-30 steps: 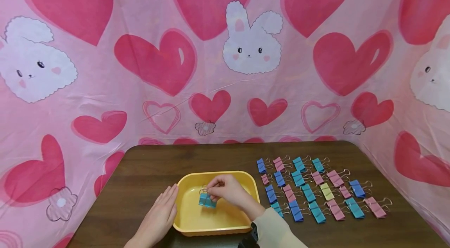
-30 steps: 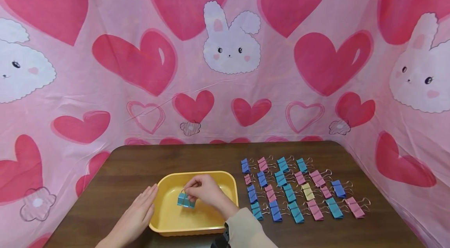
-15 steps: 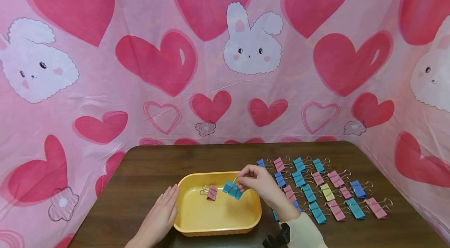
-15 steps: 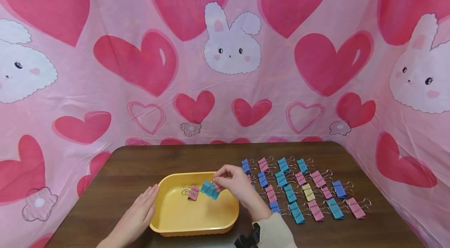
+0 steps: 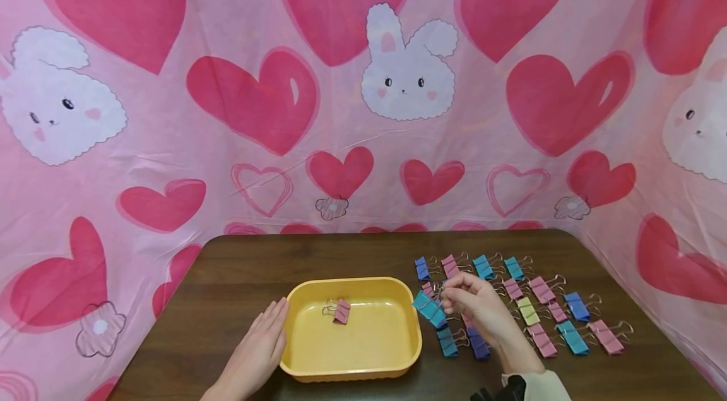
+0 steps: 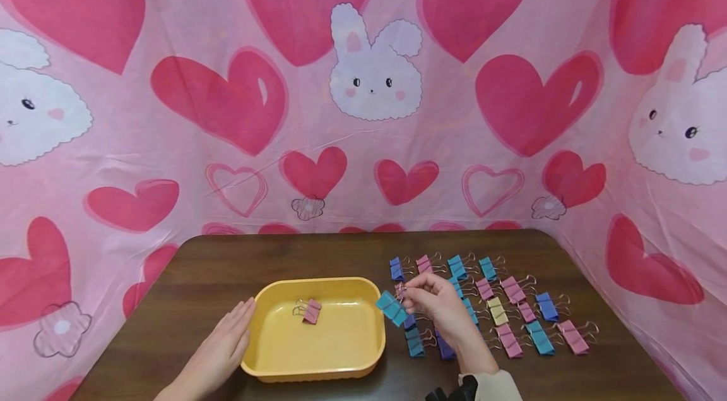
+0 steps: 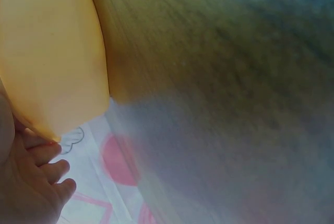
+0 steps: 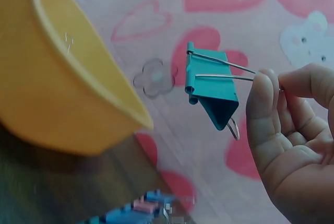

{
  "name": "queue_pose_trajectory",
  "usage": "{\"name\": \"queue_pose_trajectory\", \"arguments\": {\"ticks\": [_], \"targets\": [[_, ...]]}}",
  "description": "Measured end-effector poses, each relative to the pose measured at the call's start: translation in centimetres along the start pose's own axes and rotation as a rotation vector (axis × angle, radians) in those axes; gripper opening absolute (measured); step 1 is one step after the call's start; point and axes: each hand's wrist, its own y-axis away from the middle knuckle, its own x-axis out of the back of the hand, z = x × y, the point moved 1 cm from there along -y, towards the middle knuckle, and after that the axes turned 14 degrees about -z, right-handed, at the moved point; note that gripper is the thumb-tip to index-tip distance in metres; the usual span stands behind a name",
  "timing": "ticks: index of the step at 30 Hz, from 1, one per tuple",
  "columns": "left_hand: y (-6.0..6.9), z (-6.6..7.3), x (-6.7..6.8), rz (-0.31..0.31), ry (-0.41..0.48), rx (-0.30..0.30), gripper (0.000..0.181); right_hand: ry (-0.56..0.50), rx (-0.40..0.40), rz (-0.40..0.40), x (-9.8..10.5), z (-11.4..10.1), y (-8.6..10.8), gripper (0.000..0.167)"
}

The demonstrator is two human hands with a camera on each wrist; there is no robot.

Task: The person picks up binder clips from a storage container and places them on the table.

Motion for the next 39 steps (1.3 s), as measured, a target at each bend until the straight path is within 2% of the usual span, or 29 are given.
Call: {"name": "queue_pose_trajectory", "arguments": {"ticks": [4, 8, 14, 18, 31, 39], "targets": [[0.0, 0.0, -0.1, 0.022, 0.004, -0.006, 0.042, 0.004, -0.025, -0.008, 1.1, 0.6, 1.4, 0.01], [0.0, 0.0, -0.1, 0.015, 0.014, -0.004, 0.043, 0.026, -0.078, -0.023, 1.8, 1.6, 2.6, 0.011], [0.0, 0.0, -0.1, 0.008, 0.018, -0.002, 0.042, 0.004, -0.144, -0.166, 2.4, 2.8, 4.1, 0.015], [0.0, 0.0, -0.1, 0.008, 0.019, -0.001, 0.042, -0.009, -0.209, -0.226, 2.6, 3.4, 4.8, 0.013], [0.0, 0.1, 0.2, -0.02, 0.021, 0.007, 0.043, -0.051, -0.321, -0.266, 3.4, 5.2, 6.7, 0.014], [0.0, 0.1, 0.1, -0.005, 0.012, -0.006, 0.043, -0.073, -0.366, -0.243, 3.5, 5.2, 7.6, 0.025]]}}
